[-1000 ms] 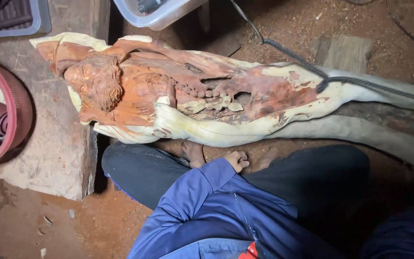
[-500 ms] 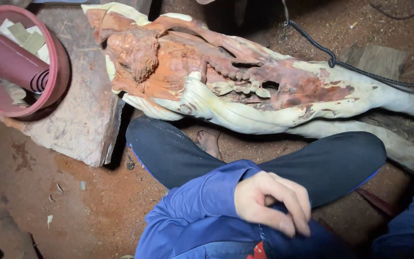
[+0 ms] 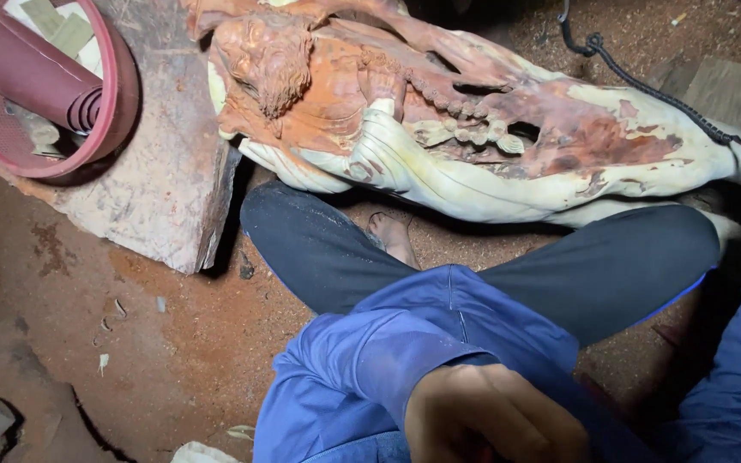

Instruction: Carving intricate details into a wooden sculpture of a figure using a handheld rotary tool

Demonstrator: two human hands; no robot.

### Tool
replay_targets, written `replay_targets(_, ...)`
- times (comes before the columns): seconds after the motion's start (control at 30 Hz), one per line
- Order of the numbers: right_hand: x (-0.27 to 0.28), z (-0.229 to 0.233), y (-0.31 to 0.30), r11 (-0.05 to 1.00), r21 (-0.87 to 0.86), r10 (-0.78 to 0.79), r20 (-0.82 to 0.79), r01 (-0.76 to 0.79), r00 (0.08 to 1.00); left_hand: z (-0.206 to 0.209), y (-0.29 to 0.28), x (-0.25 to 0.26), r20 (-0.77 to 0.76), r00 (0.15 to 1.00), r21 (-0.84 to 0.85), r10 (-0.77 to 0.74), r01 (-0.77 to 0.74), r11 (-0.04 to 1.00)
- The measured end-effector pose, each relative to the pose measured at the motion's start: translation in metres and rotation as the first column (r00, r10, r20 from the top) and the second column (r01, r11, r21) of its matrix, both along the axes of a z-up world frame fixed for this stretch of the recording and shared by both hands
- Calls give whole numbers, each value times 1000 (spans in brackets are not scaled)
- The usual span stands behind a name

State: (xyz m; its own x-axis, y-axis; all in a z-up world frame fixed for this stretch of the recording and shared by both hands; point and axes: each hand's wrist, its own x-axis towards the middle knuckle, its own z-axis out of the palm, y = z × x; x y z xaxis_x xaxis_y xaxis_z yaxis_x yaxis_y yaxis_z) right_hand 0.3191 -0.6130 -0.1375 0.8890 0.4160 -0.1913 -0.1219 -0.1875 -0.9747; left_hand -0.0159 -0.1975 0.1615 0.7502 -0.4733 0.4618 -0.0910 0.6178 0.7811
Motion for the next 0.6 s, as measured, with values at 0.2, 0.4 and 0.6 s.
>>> replay_targets(0.2, -63, 30, 26, 996, -40, -82, 9, 83, 997, -3, 22, 1, -142, 983, 225, 120, -86, 971)
replay_targets(0.4, -147, 169, 172, 999, -21, 51, 369, -46, 928, -127, 4, 18, -624, 651, 298, 432, -314, 902)
replay_targets(0.6, -195, 212, 246, 972, -194, 218, 525, -134, 823, -159, 15, 43, -671, 512, 281, 537, -495, 822)
